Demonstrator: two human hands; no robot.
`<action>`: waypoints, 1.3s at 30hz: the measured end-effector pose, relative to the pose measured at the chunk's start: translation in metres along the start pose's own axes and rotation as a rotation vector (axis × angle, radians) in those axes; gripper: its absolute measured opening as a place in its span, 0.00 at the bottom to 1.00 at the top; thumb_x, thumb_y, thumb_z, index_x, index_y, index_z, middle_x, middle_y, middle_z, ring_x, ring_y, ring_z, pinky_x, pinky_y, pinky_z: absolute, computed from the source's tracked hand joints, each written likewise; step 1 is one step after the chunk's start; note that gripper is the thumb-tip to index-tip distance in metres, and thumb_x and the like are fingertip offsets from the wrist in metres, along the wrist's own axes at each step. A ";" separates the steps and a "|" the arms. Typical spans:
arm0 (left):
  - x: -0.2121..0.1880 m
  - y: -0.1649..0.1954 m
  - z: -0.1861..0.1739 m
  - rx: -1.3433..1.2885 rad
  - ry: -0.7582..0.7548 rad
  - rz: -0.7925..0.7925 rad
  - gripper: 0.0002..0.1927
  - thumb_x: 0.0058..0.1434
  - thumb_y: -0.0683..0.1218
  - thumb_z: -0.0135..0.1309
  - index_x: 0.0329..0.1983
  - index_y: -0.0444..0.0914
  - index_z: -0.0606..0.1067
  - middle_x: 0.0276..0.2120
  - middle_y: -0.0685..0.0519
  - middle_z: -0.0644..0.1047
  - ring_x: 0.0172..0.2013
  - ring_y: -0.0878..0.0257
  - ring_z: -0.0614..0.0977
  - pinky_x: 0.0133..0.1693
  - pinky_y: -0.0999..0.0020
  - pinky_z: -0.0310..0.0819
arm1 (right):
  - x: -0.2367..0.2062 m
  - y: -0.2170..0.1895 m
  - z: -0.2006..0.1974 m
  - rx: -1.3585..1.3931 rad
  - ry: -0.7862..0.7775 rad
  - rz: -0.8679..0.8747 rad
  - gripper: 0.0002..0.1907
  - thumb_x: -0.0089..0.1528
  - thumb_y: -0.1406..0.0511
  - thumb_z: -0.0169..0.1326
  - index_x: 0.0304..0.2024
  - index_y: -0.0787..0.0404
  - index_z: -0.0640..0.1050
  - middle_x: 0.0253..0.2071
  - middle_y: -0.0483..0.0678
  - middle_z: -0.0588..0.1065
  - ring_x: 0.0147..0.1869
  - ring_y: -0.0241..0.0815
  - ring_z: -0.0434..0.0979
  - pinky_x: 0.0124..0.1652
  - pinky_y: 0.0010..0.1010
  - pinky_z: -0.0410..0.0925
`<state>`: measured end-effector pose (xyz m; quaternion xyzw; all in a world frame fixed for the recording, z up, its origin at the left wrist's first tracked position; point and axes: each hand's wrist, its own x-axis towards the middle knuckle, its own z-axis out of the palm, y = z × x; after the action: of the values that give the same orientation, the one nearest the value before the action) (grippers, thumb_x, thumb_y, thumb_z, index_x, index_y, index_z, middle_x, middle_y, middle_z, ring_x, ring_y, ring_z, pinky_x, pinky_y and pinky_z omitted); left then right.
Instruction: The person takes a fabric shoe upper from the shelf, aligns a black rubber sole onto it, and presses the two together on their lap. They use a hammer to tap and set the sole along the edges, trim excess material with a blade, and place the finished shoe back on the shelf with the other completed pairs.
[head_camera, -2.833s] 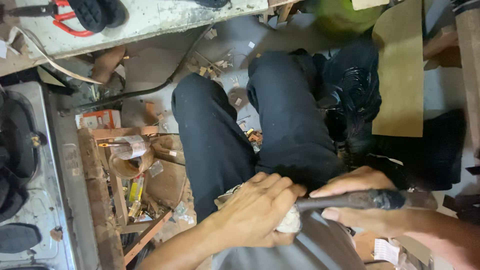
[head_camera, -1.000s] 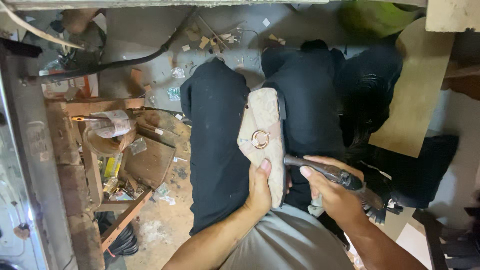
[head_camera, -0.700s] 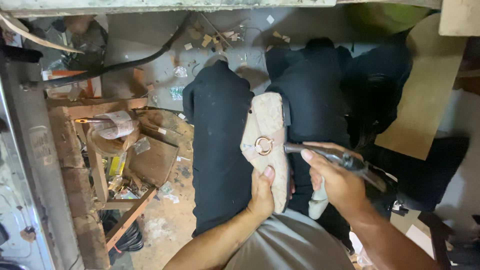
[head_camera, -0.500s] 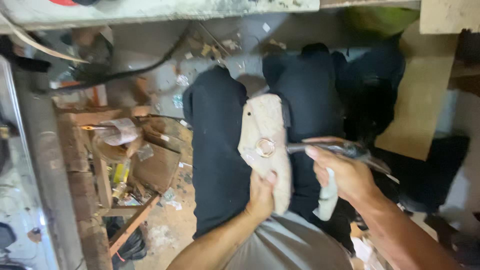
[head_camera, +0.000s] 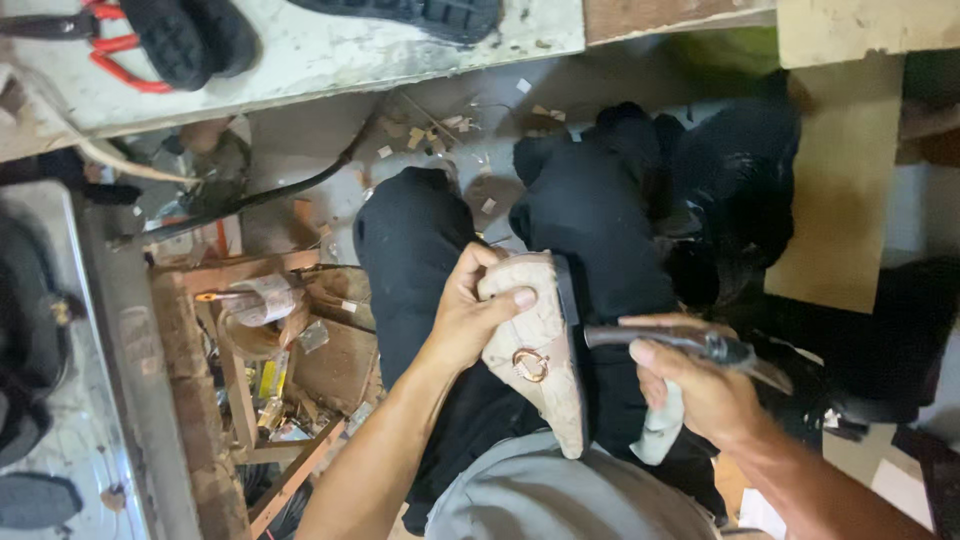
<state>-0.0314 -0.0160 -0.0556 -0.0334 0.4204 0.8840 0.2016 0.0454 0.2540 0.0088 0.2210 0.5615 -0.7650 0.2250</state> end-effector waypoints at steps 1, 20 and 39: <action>0.001 0.002 0.002 -0.021 0.018 -0.046 0.17 0.64 0.34 0.63 0.48 0.37 0.67 0.49 0.46 0.77 0.48 0.62 0.80 0.50 0.64 0.79 | 0.003 -0.003 0.002 0.018 0.041 0.035 0.20 0.59 0.69 0.58 0.54 0.71 0.78 0.20 0.47 0.73 0.20 0.37 0.72 0.19 0.31 0.67; 0.034 0.019 0.002 0.030 0.091 -0.207 0.17 0.62 0.35 0.61 0.51 0.36 0.70 0.50 0.50 0.78 0.51 0.66 0.80 0.53 0.68 0.76 | 0.084 -0.071 0.020 -0.330 -0.192 0.254 0.19 0.60 0.65 0.57 0.52 0.67 0.82 0.12 0.46 0.72 0.12 0.34 0.68 0.13 0.30 0.64; 0.035 0.024 -0.003 0.060 0.102 -0.310 0.16 0.62 0.35 0.59 0.49 0.38 0.69 0.45 0.53 0.79 0.45 0.69 0.78 0.48 0.72 0.74 | 0.109 -0.072 0.016 -0.105 -0.268 0.197 0.17 0.61 0.68 0.58 0.50 0.70 0.80 0.14 0.46 0.72 0.14 0.35 0.70 0.13 0.30 0.66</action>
<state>-0.0731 -0.0202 -0.0483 -0.1366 0.4461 0.8265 0.3151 -0.0858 0.2472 0.0034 0.1588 0.5414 -0.7315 0.3828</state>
